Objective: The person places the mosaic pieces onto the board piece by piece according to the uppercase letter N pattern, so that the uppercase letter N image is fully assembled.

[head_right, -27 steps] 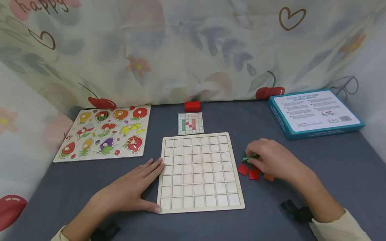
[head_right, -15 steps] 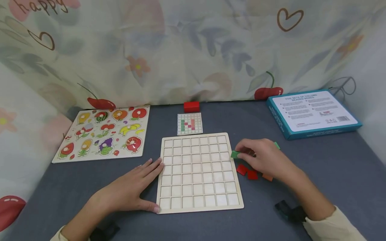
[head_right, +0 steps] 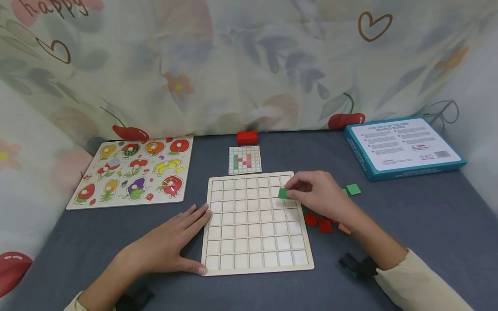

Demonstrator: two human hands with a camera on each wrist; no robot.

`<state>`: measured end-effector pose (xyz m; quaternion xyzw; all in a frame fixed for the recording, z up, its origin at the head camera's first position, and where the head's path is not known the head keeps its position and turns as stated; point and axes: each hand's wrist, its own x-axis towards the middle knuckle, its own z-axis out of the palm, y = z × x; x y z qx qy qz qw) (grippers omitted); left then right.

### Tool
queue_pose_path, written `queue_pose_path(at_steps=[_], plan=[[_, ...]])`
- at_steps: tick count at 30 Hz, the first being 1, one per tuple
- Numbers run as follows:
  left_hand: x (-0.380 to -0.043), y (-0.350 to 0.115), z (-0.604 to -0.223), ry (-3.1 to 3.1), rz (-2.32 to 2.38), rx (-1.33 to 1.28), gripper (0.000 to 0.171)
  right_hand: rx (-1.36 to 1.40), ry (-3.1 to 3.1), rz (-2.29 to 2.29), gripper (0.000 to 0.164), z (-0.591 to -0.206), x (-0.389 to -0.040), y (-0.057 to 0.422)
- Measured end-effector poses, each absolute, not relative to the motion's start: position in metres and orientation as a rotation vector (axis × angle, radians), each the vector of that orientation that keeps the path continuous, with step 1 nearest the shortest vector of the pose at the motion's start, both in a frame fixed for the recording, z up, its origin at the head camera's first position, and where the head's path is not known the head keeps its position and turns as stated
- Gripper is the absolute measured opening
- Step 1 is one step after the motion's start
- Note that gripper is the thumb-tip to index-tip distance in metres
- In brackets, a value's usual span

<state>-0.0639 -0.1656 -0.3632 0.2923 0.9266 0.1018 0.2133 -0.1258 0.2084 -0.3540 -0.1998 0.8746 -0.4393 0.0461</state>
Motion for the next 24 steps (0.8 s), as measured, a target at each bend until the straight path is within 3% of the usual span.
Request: queue_pose_path(at_steps=[24], plan=[[-0.064,-0.166,-0.363,2.58,0.313,0.839,0.117,-0.656,2.418,-1.301,0.008,-0.361,-0.16,0.136]])
